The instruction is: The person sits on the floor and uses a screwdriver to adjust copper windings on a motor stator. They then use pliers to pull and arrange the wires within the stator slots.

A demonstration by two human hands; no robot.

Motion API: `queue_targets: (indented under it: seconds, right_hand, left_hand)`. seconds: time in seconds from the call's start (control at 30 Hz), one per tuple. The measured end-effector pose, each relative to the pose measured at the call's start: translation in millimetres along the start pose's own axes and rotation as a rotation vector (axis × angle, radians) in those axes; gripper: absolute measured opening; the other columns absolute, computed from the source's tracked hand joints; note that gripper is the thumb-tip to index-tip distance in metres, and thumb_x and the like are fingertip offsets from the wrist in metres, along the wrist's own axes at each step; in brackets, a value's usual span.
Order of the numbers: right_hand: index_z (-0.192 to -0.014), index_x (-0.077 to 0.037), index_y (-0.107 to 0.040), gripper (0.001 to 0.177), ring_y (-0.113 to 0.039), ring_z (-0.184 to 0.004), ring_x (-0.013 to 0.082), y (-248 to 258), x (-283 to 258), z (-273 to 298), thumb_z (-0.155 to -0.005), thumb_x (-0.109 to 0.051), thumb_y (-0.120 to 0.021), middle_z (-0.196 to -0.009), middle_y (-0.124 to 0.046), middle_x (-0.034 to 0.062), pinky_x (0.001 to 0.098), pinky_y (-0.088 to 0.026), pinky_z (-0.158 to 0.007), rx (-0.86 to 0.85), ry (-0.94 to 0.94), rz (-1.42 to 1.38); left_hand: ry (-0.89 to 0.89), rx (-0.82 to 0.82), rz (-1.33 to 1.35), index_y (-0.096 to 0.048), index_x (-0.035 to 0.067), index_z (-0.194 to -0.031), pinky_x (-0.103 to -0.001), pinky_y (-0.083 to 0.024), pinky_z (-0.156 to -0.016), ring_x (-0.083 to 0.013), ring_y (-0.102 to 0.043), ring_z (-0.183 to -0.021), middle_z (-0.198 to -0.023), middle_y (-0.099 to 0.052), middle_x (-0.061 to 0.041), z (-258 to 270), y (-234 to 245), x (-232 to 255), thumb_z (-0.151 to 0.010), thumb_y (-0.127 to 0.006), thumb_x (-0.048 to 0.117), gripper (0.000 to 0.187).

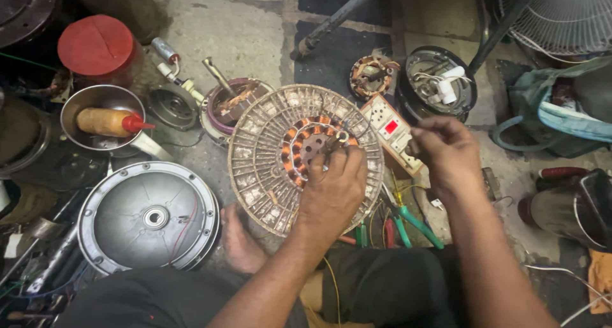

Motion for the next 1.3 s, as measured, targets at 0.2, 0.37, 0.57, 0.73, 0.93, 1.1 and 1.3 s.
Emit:
queue_targets:
  seconds: [0.2, 0.37, 0.57, 0.73, 0.93, 1.1, 1.3]
  right_hand:
    - [-0.129, 0.013, -0.055, 0.053, -0.063, -0.104, 0.0266, 0.6, 48.4, 28.5, -0.076, 0.008, -0.054, -0.114, -0.062, 0.0182, 0.0323, -0.056, -0.096, -0.071, -0.442, -0.779]
    - [-0.131, 0.014, -0.055, 0.050, -0.063, -0.100, 0.0199, -26.8, 57.4, 47.8, -0.081, 0.008, -0.059, -0.117, -0.064, 0.0156, 0.0288, -0.053, -0.096, -0.179, -0.417, -0.734]
    - [-0.126, 0.007, -0.061, 0.037, -0.063, -0.090, 0.0173, -34.3, 71.8, 39.1, -0.093, -0.009, -0.058, -0.103, -0.067, 0.0085, 0.0283, -0.053, -0.080, -0.112, -0.439, -0.579]
    - [-0.127, 0.008, -0.062, 0.034, -0.061, -0.080, 0.0170, -46.0, 69.9, 38.5, -0.103, -0.016, -0.056, -0.098, -0.066, 0.0082, 0.0286, -0.052, -0.068, -0.264, -0.429, -0.752]
    - [-0.130, 0.005, -0.057, 0.039, -0.062, -0.078, 0.0164, -39.2, 58.8, 41.5, -0.096, -0.009, -0.049, -0.105, -0.070, 0.0134, 0.0276, -0.051, -0.068, -0.110, -0.474, -0.500]
    - [-0.130, 0.004, -0.056, 0.039, -0.067, -0.079, 0.0184, -37.0, 40.1, 44.6, -0.092, 0.000, -0.051, -0.109, -0.075, 0.0157, 0.0279, -0.056, -0.069, -0.059, -0.398, -0.291]
    - [-0.130, 0.005, -0.061, 0.040, -0.069, -0.077, 0.0183, -40.5, 21.0, 37.1, -0.090, 0.003, -0.066, -0.100, -0.071, 0.0140, 0.0300, -0.059, -0.065, 0.010, -0.105, 0.017]
  left_hand:
    - [-0.004, -0.020, -0.009, -0.068, 0.012, -0.115, -0.041, -0.036, -0.099, -0.0171, -0.054, -0.110, -0.111, -0.057, -0.001, -2.6, -1.8, 4.9, -0.089, -0.058, 0.026, 0.031]
    - [-0.026, -0.059, 0.007, -0.067, 0.012, -0.115, -0.041, -0.036, -0.098, -0.0175, -0.052, -0.105, -0.111, -0.056, -0.001, -4.6, -8.1, 9.1, -0.086, -0.060, 0.023, 0.031]
    - [-0.002, -0.019, 0.022, -0.067, 0.009, -0.120, -0.041, -0.036, -0.098, -0.0166, -0.052, -0.106, -0.114, -0.057, -0.001, -5.3, -4.9, 6.8, -0.085, -0.061, 0.024, 0.039]
    - [-0.006, -0.047, 0.015, -0.066, 0.009, -0.122, -0.041, -0.036, -0.097, -0.0167, -0.052, -0.104, -0.113, -0.056, -0.001, -5.0, -6.7, 6.5, -0.087, -0.060, 0.025, 0.039]
    - [-0.001, -0.054, 0.008, -0.066, 0.010, -0.120, -0.041, -0.036, -0.097, -0.0166, -0.052, -0.106, -0.112, -0.055, -0.001, -5.2, -5.6, 6.0, -0.088, -0.060, 0.025, 0.036]
    - [-0.007, -0.052, 0.019, -0.067, 0.010, -0.120, -0.040, -0.036, -0.097, -0.0161, -0.052, -0.105, -0.113, -0.056, -0.001, -5.5, -5.4, 6.9, -0.087, -0.060, 0.025, 0.037]
    - [-0.011, -0.071, 0.008, -0.066, 0.011, -0.121, -0.041, -0.036, -0.097, -0.0164, -0.052, -0.106, -0.112, -0.055, -0.001, -5.0, -7.8, 7.7, -0.089, -0.059, 0.025, 0.036]
Point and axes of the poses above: each hand's wrist, its own z-axis away from the middle knuckle, its own y-axis out of the back of the hand, x = y × z, the point moved 9 cm from there along -z, towards the middle knuckle
